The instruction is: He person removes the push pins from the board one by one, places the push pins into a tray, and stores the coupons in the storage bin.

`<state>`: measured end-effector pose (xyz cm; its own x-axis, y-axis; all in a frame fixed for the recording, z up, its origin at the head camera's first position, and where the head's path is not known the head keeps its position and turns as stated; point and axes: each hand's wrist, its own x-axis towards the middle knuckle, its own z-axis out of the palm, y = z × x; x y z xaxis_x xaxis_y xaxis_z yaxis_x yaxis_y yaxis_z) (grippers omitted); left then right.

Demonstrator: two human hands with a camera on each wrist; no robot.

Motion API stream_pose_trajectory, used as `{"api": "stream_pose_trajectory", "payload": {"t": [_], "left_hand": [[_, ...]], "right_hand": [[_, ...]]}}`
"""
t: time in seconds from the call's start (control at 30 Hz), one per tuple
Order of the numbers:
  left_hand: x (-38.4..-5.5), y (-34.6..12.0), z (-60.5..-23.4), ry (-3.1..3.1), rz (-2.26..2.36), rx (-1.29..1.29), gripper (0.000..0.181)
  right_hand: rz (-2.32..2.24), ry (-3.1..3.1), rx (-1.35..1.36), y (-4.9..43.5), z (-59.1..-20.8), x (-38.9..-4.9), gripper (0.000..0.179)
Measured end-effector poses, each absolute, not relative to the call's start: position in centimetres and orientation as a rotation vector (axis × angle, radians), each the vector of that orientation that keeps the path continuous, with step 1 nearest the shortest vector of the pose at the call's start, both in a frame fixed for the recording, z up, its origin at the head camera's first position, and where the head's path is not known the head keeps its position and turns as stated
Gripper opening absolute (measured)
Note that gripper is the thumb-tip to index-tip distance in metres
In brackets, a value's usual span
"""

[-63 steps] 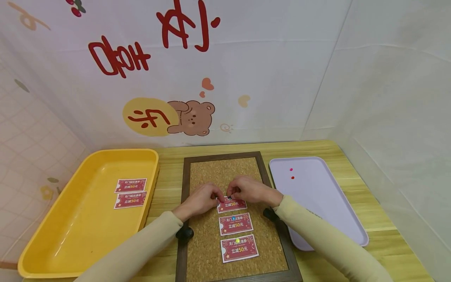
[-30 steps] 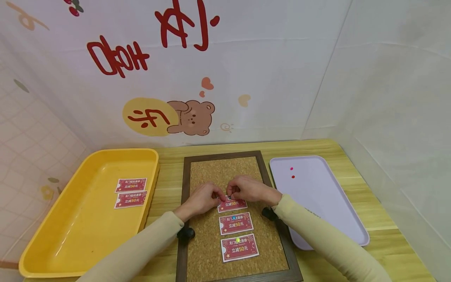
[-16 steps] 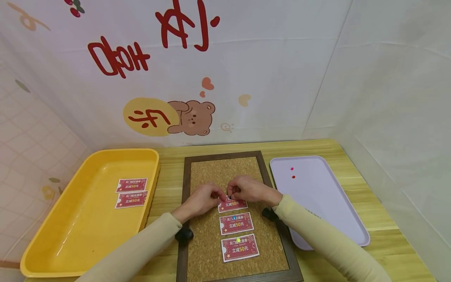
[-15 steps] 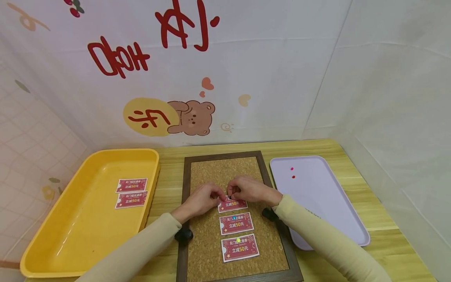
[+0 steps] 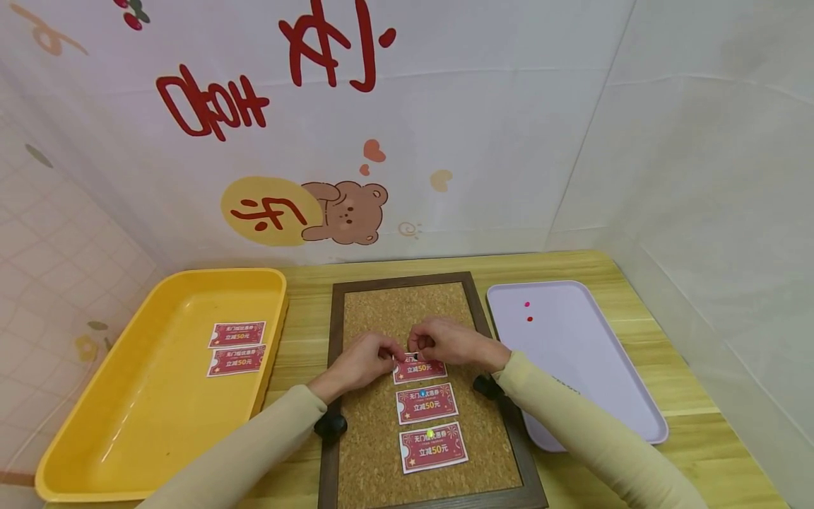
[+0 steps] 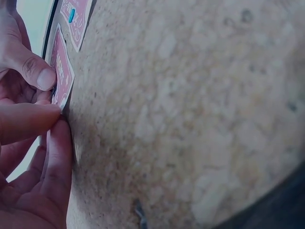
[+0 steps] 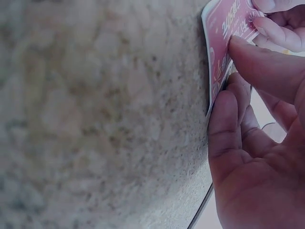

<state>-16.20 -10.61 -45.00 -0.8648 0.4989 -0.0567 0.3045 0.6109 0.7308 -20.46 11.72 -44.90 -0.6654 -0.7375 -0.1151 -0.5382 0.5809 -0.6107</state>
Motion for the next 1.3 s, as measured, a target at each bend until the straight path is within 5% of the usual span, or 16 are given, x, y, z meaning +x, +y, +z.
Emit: {"api": "stream_pose_trajectory", "payload": {"t": [1.3], "left_hand": [[-16.2,-10.4,-44.97,2.605,1.055,0.596,0.019]], "right_hand": [[-0.797,2.432,-1.025,11.81,-44.95,-20.23,0.011]]}}
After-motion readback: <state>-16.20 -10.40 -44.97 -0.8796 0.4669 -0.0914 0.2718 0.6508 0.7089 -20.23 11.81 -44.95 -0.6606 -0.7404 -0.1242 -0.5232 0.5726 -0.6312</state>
